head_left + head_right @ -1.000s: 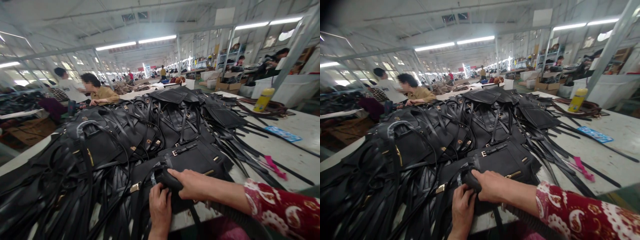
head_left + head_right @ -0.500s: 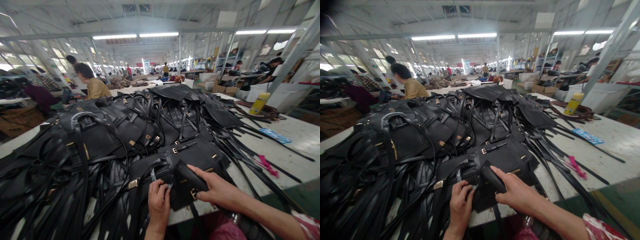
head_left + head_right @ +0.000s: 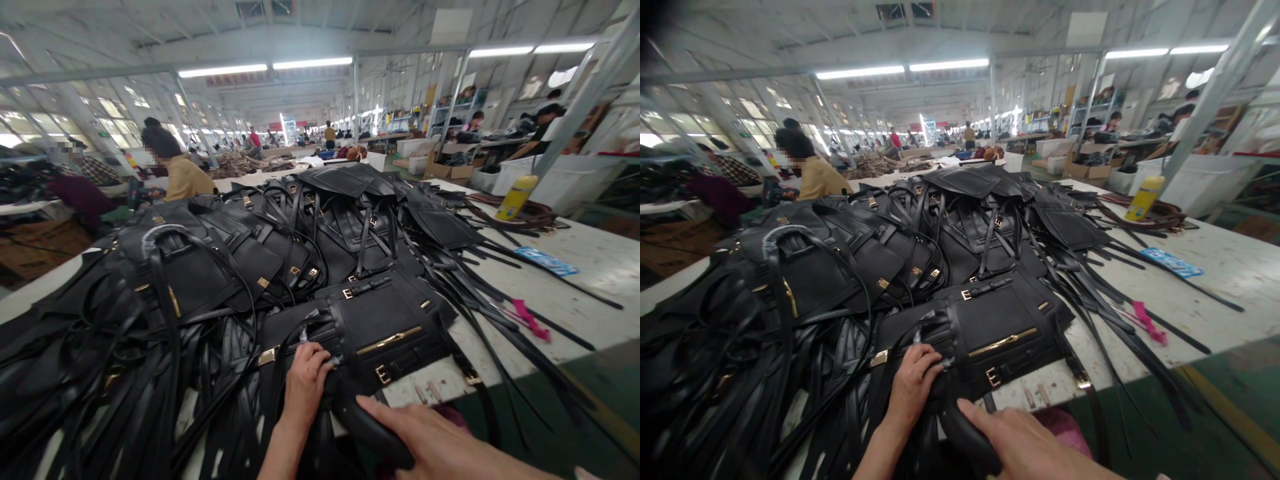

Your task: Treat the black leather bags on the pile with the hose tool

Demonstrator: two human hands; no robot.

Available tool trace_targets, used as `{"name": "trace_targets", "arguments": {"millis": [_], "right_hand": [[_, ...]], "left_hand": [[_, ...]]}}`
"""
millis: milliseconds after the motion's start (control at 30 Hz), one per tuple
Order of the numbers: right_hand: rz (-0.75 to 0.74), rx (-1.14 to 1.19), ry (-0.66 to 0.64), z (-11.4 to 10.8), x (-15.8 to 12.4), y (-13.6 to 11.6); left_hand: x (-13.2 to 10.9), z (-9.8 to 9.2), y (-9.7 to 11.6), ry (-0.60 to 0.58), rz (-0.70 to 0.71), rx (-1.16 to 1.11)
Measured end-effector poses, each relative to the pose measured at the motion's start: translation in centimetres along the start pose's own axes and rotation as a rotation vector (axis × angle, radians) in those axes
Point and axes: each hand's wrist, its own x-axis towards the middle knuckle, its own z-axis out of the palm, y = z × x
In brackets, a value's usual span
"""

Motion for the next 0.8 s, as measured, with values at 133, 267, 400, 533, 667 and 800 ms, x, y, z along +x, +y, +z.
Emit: {"name": "trace_targets", "arguments": {"millis": [133, 267, 400, 533, 667, 800], "right_hand": [[-0.072, 0.113, 0.174, 0.0, 0.3, -0.2], [-0.004, 0.167, 0.275, -1.2, -1.6, 1.7], [0.017, 0.261, 0.289, -1.2, -4.0, 4.5], [-0.009, 0.352, 0.312, -1.0, -5.4, 5.4], [0.005, 0.402, 0.302, -1.6, -6.3, 4.1], [0.013, 0.456, 0.204, -2.2, -6.0, 2.4]], "left_hand": [[0.1, -0.4, 0.0, -0.026, -0.008, -0.025], [-1.0, -1.7, 0.8, -0.102, 0.056, 0.062], [-3.2, -2.3, 2.0, -0.218, 0.227, 0.235], [-3.3, -1.2, 2.8, -0.071, 0.263, 0.250], [-1.6, -0.1, 2.9, -0.059, 0.270, 0.164], [-0.7, -0.1, 2.9, -0.123, 0.265, 0.113]]}}
